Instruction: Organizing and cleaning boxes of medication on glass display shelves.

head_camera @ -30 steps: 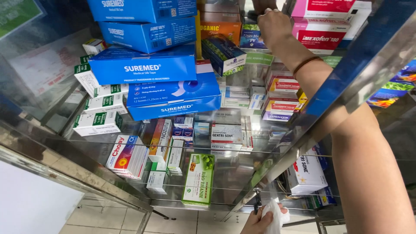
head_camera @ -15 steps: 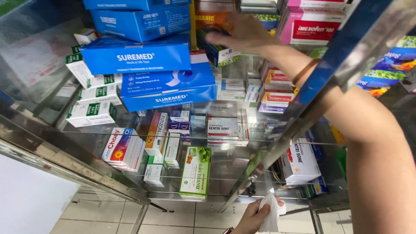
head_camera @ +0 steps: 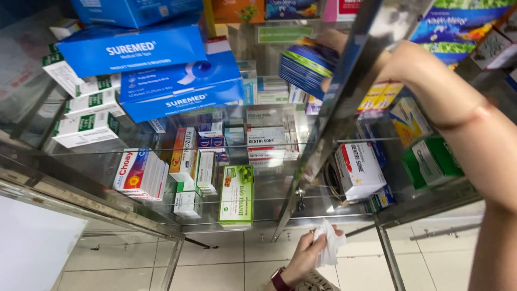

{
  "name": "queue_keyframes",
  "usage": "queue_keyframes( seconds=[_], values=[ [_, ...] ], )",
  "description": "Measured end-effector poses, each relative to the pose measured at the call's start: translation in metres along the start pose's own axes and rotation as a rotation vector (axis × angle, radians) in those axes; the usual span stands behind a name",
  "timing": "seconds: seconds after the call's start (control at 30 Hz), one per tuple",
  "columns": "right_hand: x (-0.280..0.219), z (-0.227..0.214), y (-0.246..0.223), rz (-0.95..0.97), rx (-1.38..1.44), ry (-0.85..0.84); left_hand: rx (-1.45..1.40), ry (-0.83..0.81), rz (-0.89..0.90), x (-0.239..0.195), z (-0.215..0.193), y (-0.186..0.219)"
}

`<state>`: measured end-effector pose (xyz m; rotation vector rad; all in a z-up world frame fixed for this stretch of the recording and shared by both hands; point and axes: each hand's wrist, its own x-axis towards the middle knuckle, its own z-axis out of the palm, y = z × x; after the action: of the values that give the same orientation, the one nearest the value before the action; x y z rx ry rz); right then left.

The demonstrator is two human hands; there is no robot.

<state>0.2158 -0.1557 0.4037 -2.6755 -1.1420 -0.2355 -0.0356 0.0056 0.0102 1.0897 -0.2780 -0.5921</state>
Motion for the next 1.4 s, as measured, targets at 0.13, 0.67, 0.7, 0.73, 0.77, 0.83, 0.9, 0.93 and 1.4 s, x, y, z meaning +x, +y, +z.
queue_keyframes(
  seconds=[0.13,0.67,0.7,0.73,0.77,0.83,0.9,0.93,1.4],
  values=[
    [-0.091,-0.028,-0.064,0.533,-0.222,-0.305,0.058,-0.002,0.004,-0.004,0.004,0.010],
    [-0.357,0.351,-0.133,0.787,2.132,0.767,0.730,0.157,0.899,-0.025,0.070,0.041],
    [-0.356,0.372,-0.130,0.722,2.127,0.772,1.087,0.035,0.780,-0.027,0.077,0.045],
    [-0.353,0.373,-0.135,0.733,2.134,0.776,1.086,0.031,0.767,-0.023,0.078,0.041],
    [-0.349,0.374,-0.139,0.688,2.179,0.780,1.087,0.038,0.792,-0.019,0.079,0.037],
    [-0.337,0.366,-0.144,0.633,2.221,0.791,1.089,0.041,0.824,-0.006,0.077,0.044],
    [-0.329,0.350,-0.152,0.910,2.125,0.537,1.188,0.106,0.738,0.004,0.077,0.062],
    [-0.334,0.360,-0.154,0.912,2.132,0.539,1.191,0.102,0.732,0.011,0.073,0.065],
    [-0.324,0.361,-0.142,0.818,2.144,0.814,1.146,0.078,0.864,0.012,0.082,0.023]
  ],
)
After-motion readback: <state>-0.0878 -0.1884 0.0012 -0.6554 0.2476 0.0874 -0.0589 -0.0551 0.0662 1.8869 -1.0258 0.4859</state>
